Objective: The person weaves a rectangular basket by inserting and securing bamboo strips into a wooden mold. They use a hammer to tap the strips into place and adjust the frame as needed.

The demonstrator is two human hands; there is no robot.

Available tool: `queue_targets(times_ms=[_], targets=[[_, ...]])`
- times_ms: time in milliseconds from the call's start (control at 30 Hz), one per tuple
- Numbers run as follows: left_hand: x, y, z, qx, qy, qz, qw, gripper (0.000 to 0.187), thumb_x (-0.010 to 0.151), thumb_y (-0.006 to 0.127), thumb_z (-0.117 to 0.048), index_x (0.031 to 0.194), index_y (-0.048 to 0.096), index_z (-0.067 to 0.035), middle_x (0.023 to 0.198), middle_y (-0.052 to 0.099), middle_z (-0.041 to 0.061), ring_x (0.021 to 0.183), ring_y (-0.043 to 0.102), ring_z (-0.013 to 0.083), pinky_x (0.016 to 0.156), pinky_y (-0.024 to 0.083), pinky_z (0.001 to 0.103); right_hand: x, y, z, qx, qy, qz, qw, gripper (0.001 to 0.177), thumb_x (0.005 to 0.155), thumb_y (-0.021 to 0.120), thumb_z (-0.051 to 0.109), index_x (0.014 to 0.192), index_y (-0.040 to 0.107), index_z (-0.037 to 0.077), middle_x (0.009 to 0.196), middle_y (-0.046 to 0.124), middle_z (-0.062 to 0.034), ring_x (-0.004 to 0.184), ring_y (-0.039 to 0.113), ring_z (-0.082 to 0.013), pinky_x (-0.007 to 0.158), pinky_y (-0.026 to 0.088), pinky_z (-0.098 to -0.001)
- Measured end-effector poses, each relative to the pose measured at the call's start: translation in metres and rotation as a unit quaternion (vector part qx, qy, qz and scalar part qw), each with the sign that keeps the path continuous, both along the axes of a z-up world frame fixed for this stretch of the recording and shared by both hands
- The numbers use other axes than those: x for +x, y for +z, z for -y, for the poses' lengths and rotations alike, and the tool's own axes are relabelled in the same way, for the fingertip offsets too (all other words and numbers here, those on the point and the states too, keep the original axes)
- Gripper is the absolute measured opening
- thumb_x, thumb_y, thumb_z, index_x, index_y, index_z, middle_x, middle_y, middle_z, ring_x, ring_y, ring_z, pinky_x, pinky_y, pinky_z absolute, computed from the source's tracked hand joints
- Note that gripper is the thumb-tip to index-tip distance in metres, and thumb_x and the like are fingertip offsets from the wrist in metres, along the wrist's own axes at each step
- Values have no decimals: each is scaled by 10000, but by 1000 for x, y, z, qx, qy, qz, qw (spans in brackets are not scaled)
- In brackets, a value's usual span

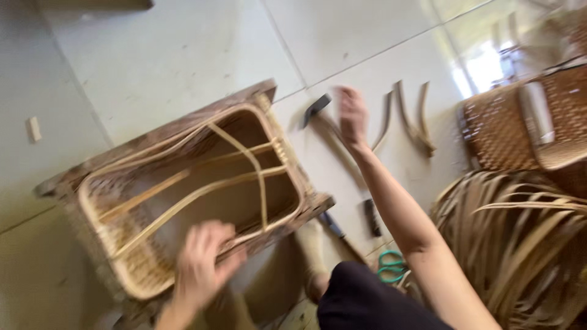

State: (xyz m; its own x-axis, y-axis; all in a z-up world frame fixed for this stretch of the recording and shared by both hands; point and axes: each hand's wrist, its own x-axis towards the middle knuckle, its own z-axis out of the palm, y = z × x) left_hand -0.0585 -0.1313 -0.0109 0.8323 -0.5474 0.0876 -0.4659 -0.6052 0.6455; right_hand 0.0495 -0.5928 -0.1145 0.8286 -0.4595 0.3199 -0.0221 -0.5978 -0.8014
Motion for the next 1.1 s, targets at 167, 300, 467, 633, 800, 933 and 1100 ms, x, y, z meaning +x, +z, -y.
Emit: queue_targets(times_ms=[167,300,467,633,800,933,1100], targets=[[-38,-41,8,52,78,45,995,646,550,878,-375,1136,707,-163,1114,624,70,1037,609,305,906,544,444,-91,-56,95,-28,-312,-292,904,531,749,831,373,1043,599,-3,1050,630,-218,996,628,-384,881,518,-485],[-40,-62,-1,101,84,56,990,747,453,989,-392,1120,730,-177,1047,621,108,969,593,324,879,535,472,-126,-85,84,34,-262,-447,855,467,759,740,379,1075,664,44,1092,725,-200,1067,689,-358,932,532,-467],[-42,-35,3,46,103,69,991,770,413,926,-259,1148,711,-178,1099,653,52,1040,612,306,906,523,454,-137,-73,118,-78,-215,-457,860,338,895,677,286,1017,664,-28,950,707,-270,893,709,-387,783,564,-505],[-47,-11,0,56,71,106,990,727,592,926,-295,1241,655,-111,1098,622,100,1050,598,333,930,491,460,-165,-58,159,183,-185,-347,901,417,910,538,-64,1318,455,-85,1121,618,-261,702,699,-315,531,596,-435],[-43,-4,-1,43,70,95,992,633,618,926,-340,1118,655,-61,968,584,80,939,588,278,883,507,426,-138,13,185,46,-167,-296,939,342,952,570,-8,1288,591,-66,961,647,-207,721,653,-221,616,546,-352],[-42,-5,-3,46,57,122,990,666,639,916,-391,1137,654,-34,940,582,68,910,583,256,870,517,399,-65,112,153,120,-108,-146,976,282,1045,491,153,1255,590,-7,879,530,-108,668,517,-164,564,431,-317],[-48,-15,-9,45,33,140,989,602,656,880,-394,1102,654,-58,923,586,62,926,591,262,856,517,403,11,188,-1,330,66,-66,939,353,1162,393,355,1213,589,67,776,383,15,603,347,-92,499,288,-273]])
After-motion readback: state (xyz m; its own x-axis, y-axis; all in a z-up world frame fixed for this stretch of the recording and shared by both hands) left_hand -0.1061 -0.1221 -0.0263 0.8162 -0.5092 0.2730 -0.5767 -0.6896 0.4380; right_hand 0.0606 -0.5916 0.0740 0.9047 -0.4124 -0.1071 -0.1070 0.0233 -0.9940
